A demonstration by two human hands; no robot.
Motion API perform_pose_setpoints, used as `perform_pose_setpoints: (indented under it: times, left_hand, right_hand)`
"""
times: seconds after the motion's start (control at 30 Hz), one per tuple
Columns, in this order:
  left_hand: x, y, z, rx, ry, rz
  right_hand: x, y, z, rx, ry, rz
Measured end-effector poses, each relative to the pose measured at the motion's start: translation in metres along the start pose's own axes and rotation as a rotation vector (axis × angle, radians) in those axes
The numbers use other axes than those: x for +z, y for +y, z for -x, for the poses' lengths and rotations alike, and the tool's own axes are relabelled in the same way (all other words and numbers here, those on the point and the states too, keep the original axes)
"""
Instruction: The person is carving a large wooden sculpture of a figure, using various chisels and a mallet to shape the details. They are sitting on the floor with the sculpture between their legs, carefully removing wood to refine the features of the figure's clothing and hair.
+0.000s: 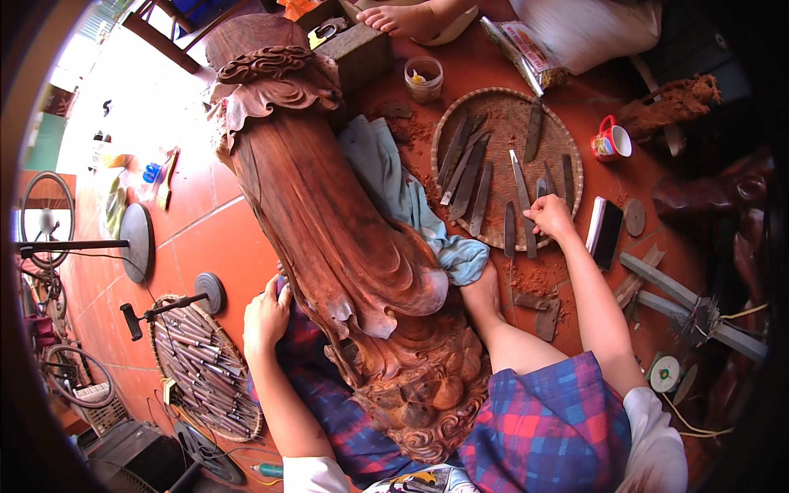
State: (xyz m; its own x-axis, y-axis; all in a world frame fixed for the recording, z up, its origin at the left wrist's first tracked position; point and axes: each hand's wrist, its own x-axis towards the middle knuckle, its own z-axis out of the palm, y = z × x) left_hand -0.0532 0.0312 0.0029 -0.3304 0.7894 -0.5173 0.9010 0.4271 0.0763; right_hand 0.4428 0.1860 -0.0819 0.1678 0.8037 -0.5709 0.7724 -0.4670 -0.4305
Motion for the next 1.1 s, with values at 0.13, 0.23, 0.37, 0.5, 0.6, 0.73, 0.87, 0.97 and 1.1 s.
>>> perform_pose_setpoints:
  times: [0.13,0.23,0.37,0.5,0.6,0.73,0.87,0.97,1.1]
  left_hand:
    - [-0.002,0.002,0.001,-0.004,-0.002,-0.011]
    - [-0.003,0.003,0.002,-0.003,0.0,-0.021]
    - [-0.004,0.004,0.002,0.012,0.002,-0.021]
    - [-0.002,0.002,0.0,0.0,-0.009,-0.022]
    - [-0.002,0.001,0.001,-0.015,-0.014,-0.032]
    - [-0.006,0.005,0.003,-0.028,-0.017,-0.02]
    - [-0.003,0.003,0.001,-0.024,-0.021,-0.024]
    - [-0.003,0.004,0.001,-0.015,-0.023,-0.01]
    - [-0.002,0.002,0.002,-0.01,-0.013,-0.015]
  right_hand:
    - [-0.003,0.01,-0.01,-0.03,-0.054,-0.322]
    - [-0.004,-0.005,-0.006,-0.024,-0.154,-0.618]
    - [0.012,-0.02,-0.007,-0.031,-0.203,-0.561]
    - [0.034,-0.019,-0.012,0.03,-0.244,-0.606]
    - [0.028,-0.029,0.004,0.016,-0.09,-0.288]
    - [0.015,-0.017,0.009,-0.058,0.086,-0.019]
    - [0.023,0.003,0.004,0.044,-0.149,-0.235]
    - [0.027,0.015,-0.003,0.074,-0.192,-0.383]
    - [0.016,0.008,-0.007,0.009,-0.022,-0.318]
